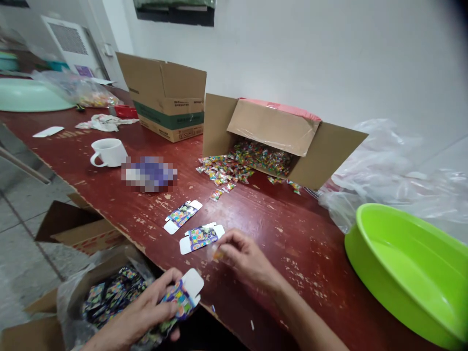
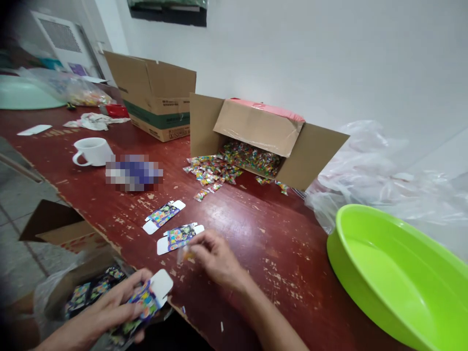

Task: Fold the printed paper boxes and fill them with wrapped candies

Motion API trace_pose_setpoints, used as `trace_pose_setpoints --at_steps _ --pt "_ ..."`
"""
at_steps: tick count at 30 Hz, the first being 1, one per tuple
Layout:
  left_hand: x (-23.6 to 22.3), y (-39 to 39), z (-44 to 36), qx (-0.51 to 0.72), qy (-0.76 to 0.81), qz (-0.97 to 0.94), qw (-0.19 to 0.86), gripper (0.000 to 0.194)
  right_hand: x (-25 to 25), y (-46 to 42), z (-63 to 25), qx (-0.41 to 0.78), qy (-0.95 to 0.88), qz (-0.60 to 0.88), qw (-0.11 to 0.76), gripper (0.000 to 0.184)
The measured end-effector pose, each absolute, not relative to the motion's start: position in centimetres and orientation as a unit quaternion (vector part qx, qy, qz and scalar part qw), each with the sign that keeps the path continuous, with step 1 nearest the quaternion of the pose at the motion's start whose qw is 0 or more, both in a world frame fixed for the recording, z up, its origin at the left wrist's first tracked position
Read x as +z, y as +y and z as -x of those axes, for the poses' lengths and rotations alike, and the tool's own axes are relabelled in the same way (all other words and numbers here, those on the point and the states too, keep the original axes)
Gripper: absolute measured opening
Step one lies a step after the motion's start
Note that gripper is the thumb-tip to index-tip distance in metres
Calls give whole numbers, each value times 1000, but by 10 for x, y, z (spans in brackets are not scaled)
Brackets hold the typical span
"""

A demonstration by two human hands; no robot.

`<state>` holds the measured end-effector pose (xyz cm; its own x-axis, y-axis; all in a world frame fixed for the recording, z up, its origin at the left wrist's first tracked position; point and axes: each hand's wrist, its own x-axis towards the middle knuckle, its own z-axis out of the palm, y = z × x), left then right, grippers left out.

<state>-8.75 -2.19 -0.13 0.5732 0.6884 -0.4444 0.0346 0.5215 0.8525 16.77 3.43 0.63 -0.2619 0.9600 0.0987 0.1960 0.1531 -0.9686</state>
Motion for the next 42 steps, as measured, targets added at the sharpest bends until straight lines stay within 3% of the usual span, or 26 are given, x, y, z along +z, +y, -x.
trace_pose_setpoints --at_steps 2,13,15,21,25,27,31,33,36,38,40,42 --pt "7 -19 67 242 395 -477 747 31 11 9 -152 454 -669 424 407 6" --pt "16 -24 40 287 425 -542 665 33 32 -4 -161 391 -756 422 312 17" --pt "16 -25 39 289 420 -550 661 34 36 -6 -159 424 -760 396 295 17" --pt "20 -28 38 353 416 -503 671 46 28 -1 -152 544 -591 413 429 20" --pt "16 -30 37 395 399 -468 682 39 16 -1 -144 571 -531 424 462 28" --pt "12 -29 35 430 393 -418 698 35 17 -4 -142 564 -538 423 461 31" --pt "8 -27 33 435 424 -308 732 45 26 -7 -143 535 -601 407 432 26" --pt "8 -26 33 425 432 -279 745 44 27 -8 -144 539 -578 409 457 27" --pt "11 -26 32 442 423 -262 746 37 20 -10 -140 581 -496 430 481 42" --pt "12 -27 30 457 413 -274 738 36 11 -13 -133 648 -452 414 452 49" --pt "12 -28 28 467 405 -301 726 35 4 -16 -126 697 -430 387 423 43" --pt "12 -29 26 472 398 -307 724 32 0 -19 -123 657 -462 393 447 31"
